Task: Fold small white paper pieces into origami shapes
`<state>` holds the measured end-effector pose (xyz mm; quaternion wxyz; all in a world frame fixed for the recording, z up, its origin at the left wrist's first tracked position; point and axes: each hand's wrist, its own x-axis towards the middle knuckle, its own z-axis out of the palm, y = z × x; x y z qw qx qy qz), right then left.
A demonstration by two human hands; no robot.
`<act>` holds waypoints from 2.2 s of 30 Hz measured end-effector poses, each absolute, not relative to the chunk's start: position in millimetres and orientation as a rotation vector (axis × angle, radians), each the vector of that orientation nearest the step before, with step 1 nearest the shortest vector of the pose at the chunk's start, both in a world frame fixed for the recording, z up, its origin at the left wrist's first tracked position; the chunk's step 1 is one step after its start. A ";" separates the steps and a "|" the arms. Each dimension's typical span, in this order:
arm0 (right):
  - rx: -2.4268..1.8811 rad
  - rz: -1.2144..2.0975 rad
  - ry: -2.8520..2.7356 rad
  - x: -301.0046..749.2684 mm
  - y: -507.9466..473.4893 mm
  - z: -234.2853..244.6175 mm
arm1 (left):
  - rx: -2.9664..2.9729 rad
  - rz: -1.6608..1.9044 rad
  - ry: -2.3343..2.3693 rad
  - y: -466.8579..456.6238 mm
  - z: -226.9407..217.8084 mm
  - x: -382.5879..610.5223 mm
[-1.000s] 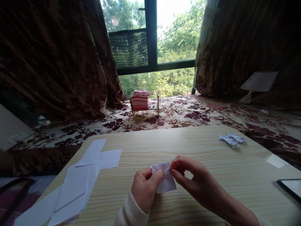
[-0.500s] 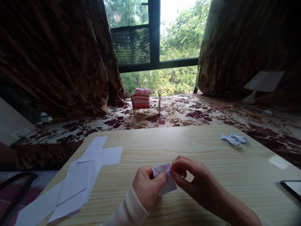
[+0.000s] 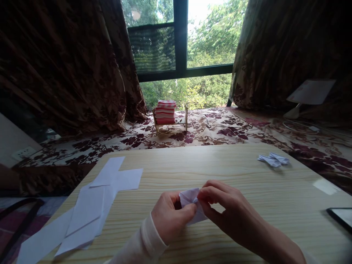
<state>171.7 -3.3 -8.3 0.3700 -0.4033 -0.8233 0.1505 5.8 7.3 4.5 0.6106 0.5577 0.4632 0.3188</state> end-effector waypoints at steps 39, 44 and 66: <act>-0.931 0.406 -2.051 171.4 -1.0 -7.7 | 1.429 0.917 1.289 3.7 -1.9 7.4; -1.190 0.783 -1.864 167.1 -1.8 -6.5 | 1.639 0.982 1.351 -0.3 0.6 10.3; -1.112 1.341 -1.247 155.8 0.4 -12.5 | 0.989 1.100 0.907 9.9 -12.8 8.4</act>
